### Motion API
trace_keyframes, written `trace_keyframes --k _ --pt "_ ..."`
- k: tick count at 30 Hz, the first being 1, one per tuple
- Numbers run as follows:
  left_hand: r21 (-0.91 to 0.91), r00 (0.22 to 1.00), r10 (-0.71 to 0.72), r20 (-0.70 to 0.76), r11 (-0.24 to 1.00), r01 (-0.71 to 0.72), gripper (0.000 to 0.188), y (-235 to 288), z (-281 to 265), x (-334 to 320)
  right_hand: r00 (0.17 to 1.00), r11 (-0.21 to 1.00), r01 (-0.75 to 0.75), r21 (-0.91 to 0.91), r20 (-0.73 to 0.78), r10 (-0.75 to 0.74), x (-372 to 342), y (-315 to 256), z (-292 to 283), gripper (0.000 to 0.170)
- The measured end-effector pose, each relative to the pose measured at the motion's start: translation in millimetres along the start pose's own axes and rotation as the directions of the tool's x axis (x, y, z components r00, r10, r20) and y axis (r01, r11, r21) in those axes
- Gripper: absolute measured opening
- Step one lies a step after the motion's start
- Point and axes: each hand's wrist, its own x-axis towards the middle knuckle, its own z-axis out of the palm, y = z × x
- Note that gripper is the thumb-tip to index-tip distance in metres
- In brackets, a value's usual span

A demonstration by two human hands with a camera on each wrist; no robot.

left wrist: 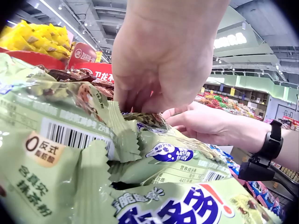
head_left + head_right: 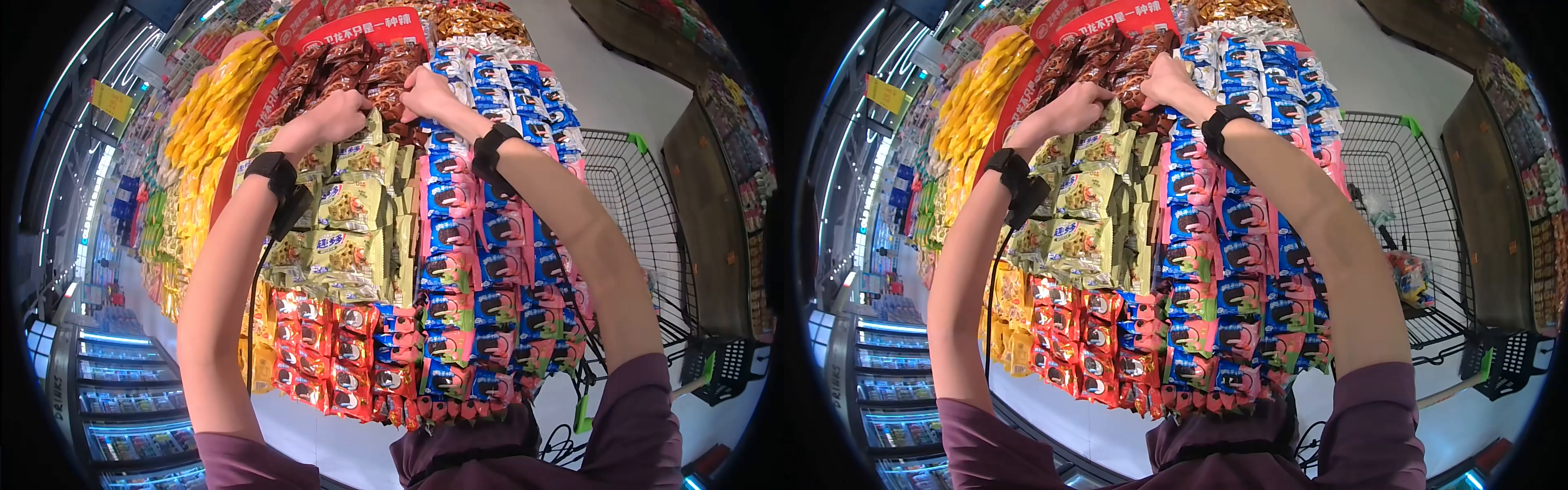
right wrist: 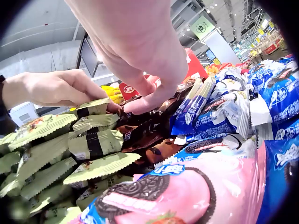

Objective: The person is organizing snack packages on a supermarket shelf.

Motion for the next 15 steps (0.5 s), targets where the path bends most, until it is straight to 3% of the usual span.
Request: trace_keyframes --k 3,9,12,15 --pt "0.003 1.000 0.016 -0.026 1.000 -0.016 0.049 -0.2 -1.3 -1.4 0.972 0.991 -0.096 0.094 0.222 0.073 1.7 0.4 -9.9 0.031" --pt "-0.004 0.999 -0.024 -0.021 1.000 0.024 0.049 2.5 -0.6 -0.4 0.965 0.936 -0.186 0.297 0.236 0.117 -14.1 -6.1 -13.8 0.038" --pt "-0.033 0.999 -0.050 -0.006 0.998 0.050 0.050 0.3 -1.3 0.7 0.964 0.948 -0.170 0.267 0.244 0.104 -22.6 -13.3 -18.2 0.041" --pt "-0.033 0.999 -0.051 0.007 0.998 0.052 0.050 0.7 -5.4 0.1 0.983 0.999 -0.044 0.022 0.178 0.040 -23.5 -16.5 -20.2 0.038"
